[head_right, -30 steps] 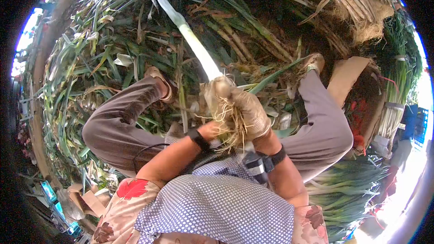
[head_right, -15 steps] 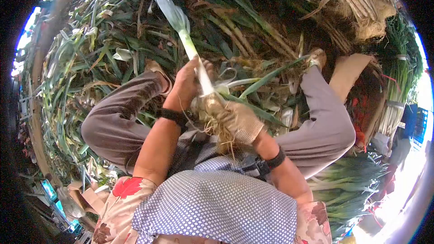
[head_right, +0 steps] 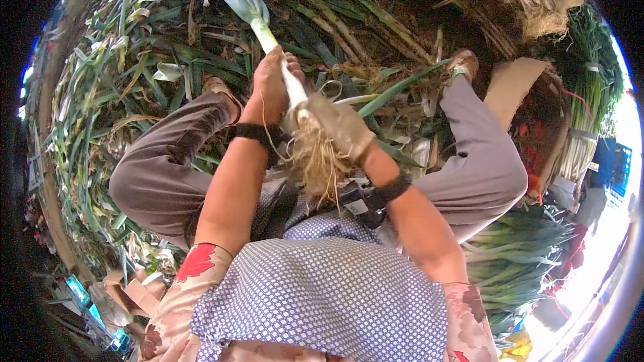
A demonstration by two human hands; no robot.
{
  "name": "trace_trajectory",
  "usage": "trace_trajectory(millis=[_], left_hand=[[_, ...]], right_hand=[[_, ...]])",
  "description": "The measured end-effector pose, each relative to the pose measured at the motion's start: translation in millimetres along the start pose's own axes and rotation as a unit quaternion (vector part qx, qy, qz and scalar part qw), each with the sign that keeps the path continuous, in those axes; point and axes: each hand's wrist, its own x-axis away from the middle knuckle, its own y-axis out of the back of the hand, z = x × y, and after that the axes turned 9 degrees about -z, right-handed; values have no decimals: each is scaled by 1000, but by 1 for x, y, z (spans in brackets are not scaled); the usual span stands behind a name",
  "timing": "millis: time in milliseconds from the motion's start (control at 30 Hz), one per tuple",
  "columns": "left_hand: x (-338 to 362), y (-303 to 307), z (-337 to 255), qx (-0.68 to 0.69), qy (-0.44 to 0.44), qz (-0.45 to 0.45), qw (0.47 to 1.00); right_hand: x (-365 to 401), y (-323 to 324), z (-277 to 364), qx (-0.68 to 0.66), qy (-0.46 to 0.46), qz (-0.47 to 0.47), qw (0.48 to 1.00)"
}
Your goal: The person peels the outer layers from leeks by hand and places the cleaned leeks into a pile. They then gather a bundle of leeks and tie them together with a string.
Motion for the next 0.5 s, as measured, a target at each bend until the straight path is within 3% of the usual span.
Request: trace_trajectory(millis=[67, 100, 200, 233, 267, 333, 367, 433, 467, 500], left_hand=[[-9, -6, -8, -2, -21, 24, 999], [-24, -2, -15, 23, 13, 37, 999], [-22, -12, -10, -1, 0, 9, 1000], [-25, -13, -12, -17, -29, -6, 999], [-22, -15, -23, -74, -90, -79, 990], [-82, 30, -60, -16, -58, 31, 998], [-85, 27, -66, 38, -4, 68, 997], [-70, 12, -44, -85, -49, 30, 995], [-57, -3, -35, -115, -66, 11, 991], [-66, -5, -29, -42, -34, -11, 998]], right_hand=[[25, 15, 12, 69, 97, -58, 991], [41, 4, -1, -109, 67, -125, 984], [68, 22, 57, -47, -112, -137, 983], [83, 28, 64, 4, -140, -101, 985], [100, 39, 64, 57, -165, -64, 983], [154, 55, 22, -51, -55, -106, 992], [146, 64, 22, 18, -136, -104, 985], [127, 80, 28, 146, -306, -100, 936], [116, 79, 26, 251, -218, -169, 928], [104, 72, 24, 351, -126, -231, 899]])
